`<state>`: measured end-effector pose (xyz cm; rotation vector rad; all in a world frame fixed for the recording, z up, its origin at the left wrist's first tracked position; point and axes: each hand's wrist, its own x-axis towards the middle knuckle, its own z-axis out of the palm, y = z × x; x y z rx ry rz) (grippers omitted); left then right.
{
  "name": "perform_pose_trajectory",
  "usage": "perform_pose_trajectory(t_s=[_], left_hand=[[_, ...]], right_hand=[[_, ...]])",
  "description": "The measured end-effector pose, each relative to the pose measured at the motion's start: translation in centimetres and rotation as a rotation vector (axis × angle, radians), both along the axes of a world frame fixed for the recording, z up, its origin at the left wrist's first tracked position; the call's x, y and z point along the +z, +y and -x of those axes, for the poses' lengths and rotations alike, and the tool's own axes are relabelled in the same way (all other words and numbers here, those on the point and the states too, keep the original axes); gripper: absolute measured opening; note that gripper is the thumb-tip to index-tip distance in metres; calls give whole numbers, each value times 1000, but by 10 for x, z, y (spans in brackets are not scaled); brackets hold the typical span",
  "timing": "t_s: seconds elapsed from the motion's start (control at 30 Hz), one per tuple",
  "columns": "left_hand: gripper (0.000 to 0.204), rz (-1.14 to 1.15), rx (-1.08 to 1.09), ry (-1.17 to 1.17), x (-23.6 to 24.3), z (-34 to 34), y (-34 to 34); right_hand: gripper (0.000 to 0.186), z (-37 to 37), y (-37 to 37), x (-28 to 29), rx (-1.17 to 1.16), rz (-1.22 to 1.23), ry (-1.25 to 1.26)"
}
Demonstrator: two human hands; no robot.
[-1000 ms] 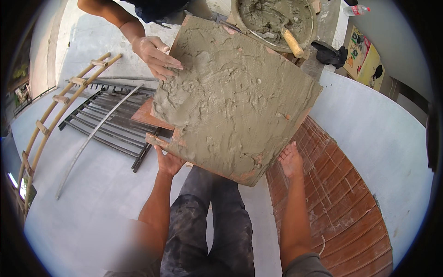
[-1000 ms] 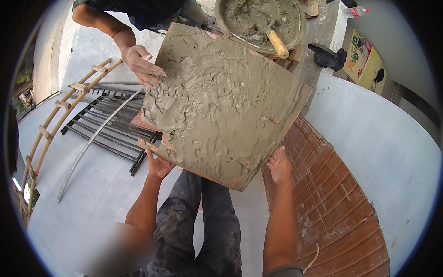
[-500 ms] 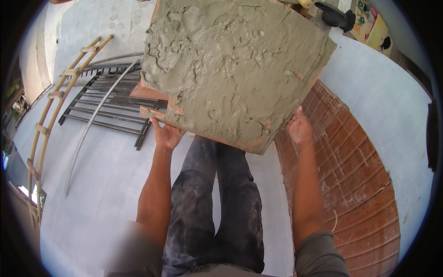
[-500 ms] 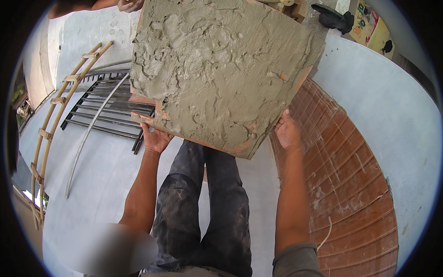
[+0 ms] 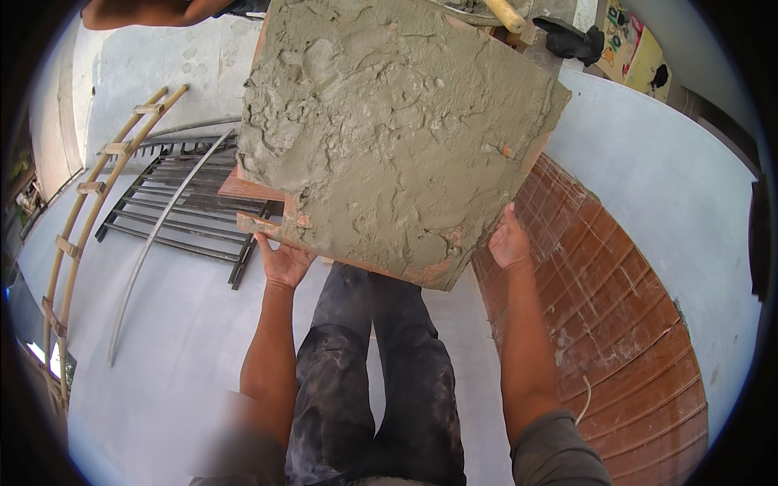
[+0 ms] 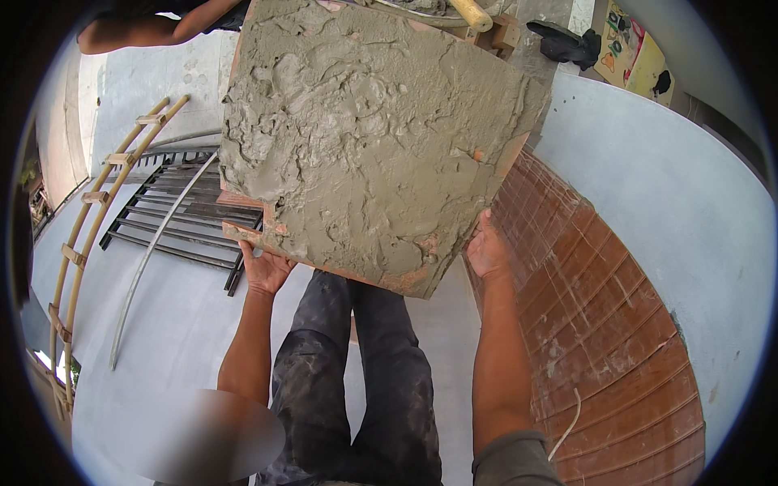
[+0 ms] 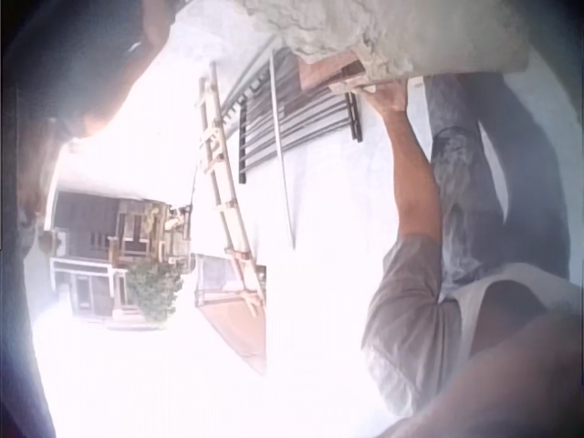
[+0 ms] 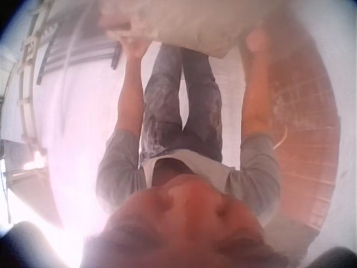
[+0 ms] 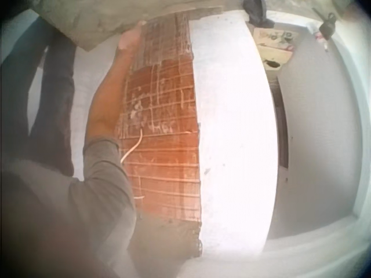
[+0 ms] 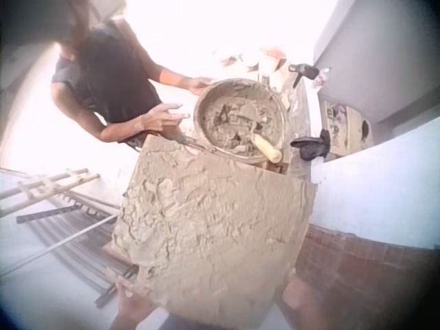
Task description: The person applies mortar to a large terracotta tile using a trowel, positions the tile on a curved wall section, and taps it into place with a rubber mallet. The person repeats this process for additional tiles, ensuring alignment and adhesion.
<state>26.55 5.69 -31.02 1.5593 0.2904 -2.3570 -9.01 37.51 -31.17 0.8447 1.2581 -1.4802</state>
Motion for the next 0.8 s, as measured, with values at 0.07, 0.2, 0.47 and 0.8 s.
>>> perform_pose_trajectory(t_s=[0.07, 0.2, 0.47, 0.8], left_hand=[[118, -3, 9, 23, -3, -3, 3], [118, 3, 68, 84, 2, -8, 3], [101, 141, 142, -33, -15, -36, -28], [58, 630, -819, -331, -6, 49, -197]], right_hand=[[64, -2, -8, 2, 13, -15, 53], [65, -8, -6, 5, 20, -36, 87], [46, -19, -20, 2, -42, -298, 201], [47, -19, 1, -13, -60, -412, 216]])
